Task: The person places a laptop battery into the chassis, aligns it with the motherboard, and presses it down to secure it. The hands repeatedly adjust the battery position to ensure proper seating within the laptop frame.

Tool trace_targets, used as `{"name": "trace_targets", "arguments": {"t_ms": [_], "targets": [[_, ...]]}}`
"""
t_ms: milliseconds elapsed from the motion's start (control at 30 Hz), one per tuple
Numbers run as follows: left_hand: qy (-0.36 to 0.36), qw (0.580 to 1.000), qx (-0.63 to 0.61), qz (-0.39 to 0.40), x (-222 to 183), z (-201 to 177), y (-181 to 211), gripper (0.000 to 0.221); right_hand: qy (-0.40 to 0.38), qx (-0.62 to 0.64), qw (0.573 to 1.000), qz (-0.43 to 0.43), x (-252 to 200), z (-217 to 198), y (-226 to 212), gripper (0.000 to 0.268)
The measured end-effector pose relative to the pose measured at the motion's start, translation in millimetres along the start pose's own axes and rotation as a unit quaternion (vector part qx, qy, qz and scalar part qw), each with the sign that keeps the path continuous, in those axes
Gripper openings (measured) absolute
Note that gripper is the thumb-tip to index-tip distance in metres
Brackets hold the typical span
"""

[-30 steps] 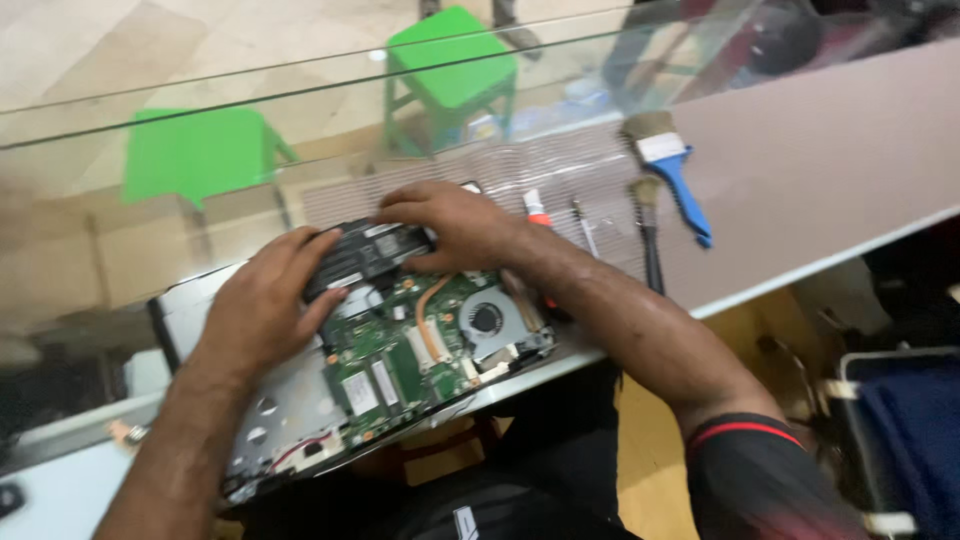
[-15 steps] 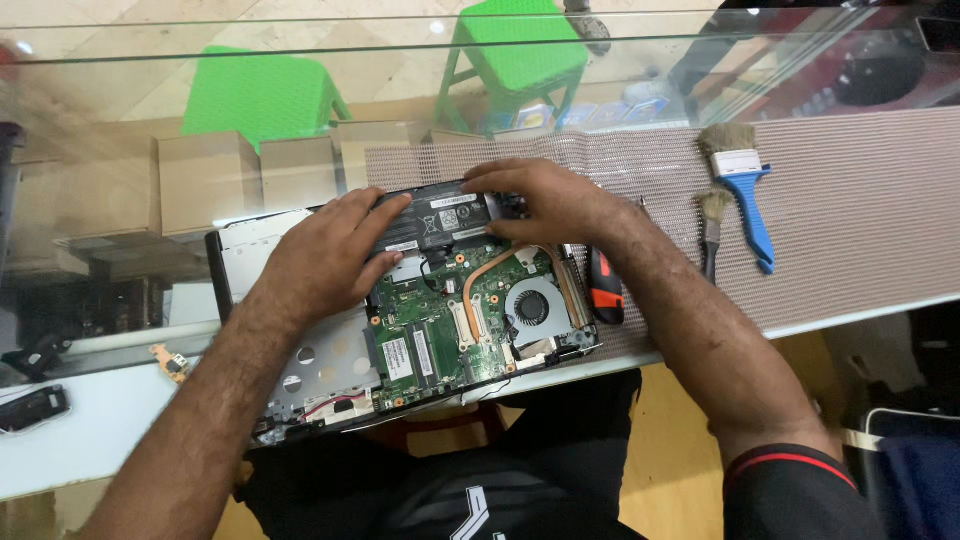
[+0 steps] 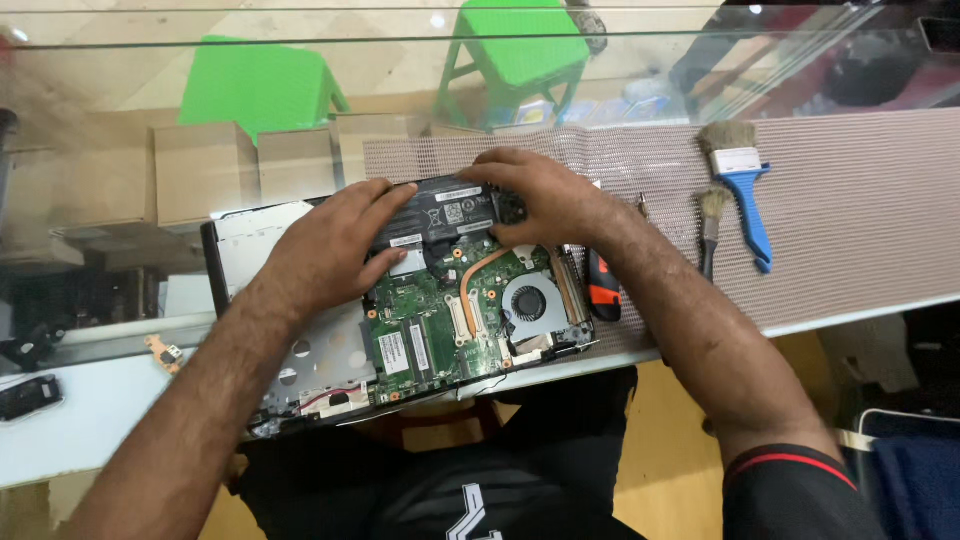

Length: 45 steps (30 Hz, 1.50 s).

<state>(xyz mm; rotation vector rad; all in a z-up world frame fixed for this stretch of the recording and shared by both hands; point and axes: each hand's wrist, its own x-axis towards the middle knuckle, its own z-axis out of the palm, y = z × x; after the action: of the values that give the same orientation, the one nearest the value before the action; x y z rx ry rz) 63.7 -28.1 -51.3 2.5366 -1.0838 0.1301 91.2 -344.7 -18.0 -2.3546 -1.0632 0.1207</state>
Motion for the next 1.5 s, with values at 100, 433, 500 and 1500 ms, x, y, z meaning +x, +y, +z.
{"name": "trace_targets", "arguments": {"t_ms": [100,433,500,1500], "targets": [[-0.023,1.0,-0.002,0.002,5,2,-3,0.067,0.002,-0.028,1.0,0.002,1,-1,1,0.072],[-0.068,0.997,0.001,-0.024,3,-18,6,0.061,0.035,0.023,0.999,0.019,-1,7,6,0.067],[-0.079,0.996,-0.005,-0.039,-3,-24,8,0.061,0.036,0.029,0.999,0.014,-1,10,4,0.067],[0.004,0.967,0.077,-0.241,-55,-1,-16,0.068,0.003,-0.023,0.999,0.027,4,-4,-14,0.066]]}}
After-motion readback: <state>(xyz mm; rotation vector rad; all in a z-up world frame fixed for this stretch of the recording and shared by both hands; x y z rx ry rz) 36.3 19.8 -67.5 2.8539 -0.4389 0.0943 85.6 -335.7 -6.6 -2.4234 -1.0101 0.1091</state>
